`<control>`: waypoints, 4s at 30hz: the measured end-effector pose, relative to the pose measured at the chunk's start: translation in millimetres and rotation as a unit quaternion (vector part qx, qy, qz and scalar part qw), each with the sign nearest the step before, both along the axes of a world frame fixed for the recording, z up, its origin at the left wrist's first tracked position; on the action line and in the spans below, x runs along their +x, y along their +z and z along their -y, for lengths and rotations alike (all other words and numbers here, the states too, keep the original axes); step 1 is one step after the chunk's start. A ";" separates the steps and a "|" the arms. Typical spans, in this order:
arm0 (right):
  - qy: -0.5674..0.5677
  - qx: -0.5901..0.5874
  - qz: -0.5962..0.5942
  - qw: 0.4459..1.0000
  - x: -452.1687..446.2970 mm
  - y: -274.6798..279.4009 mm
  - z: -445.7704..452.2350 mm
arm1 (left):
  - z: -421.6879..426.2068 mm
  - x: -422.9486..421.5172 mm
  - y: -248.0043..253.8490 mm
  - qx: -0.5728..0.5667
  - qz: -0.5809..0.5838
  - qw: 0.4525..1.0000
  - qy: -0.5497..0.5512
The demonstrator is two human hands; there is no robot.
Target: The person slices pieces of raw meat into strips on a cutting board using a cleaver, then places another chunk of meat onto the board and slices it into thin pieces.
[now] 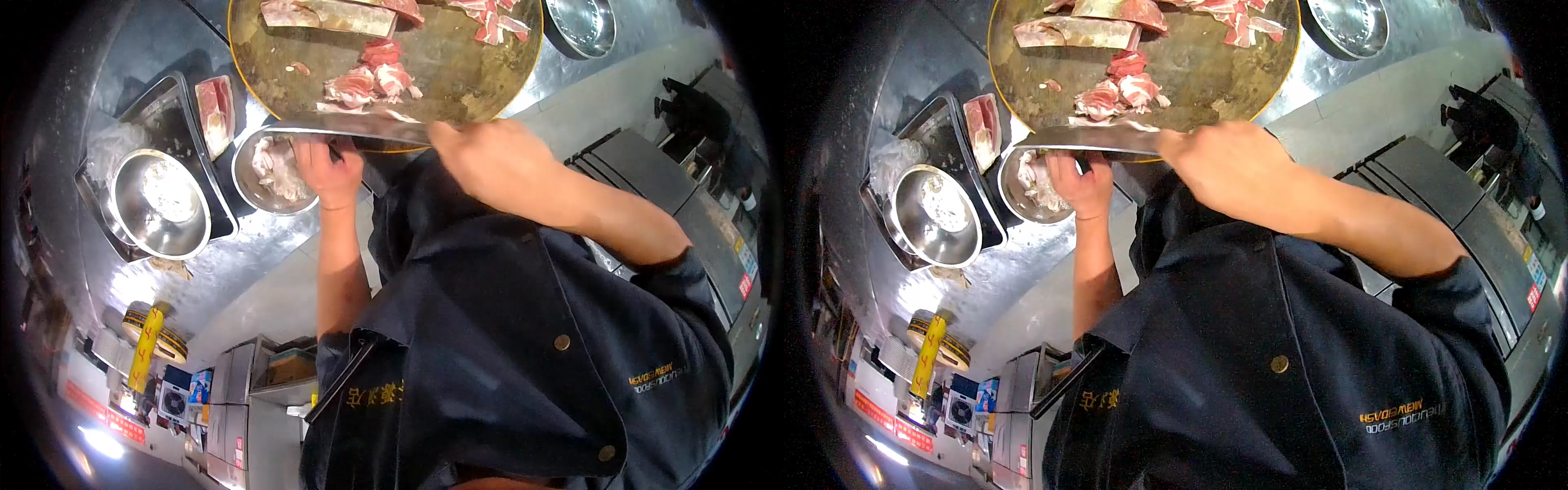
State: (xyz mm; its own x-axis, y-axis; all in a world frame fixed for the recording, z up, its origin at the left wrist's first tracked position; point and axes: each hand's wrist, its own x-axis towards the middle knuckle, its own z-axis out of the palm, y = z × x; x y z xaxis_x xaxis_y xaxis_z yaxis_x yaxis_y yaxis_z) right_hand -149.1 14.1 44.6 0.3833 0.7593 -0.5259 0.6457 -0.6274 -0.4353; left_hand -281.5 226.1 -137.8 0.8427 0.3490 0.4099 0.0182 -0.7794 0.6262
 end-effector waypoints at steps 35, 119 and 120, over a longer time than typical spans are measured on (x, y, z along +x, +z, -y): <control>-0.021 0.161 0.074 0.984 -6.9 -82.4 -26.1 | 1.3 -3.5 11.2 -0.023 -0.062 0.998 0.013; 0.030 0.092 0.013 0.995 53.5 -63.1 16.9 | 42.5 40.8 -2.2 0.047 0.026 0.999 -0.001; 0.031 0.096 0.013 0.995 54.8 -69.8 2.8 | 37.5 38.2 -2.8 0.055 0.018 0.998 0.001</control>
State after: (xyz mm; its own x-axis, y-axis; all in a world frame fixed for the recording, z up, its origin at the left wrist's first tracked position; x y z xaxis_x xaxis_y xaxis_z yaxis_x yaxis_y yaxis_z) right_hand -94.3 11.2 -25.2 0.3437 0.8678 -0.3588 0.6931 -0.4922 -0.5266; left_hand -243.3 188.5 -140.5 0.8262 0.3016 0.4758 -0.0008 -0.8440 0.5364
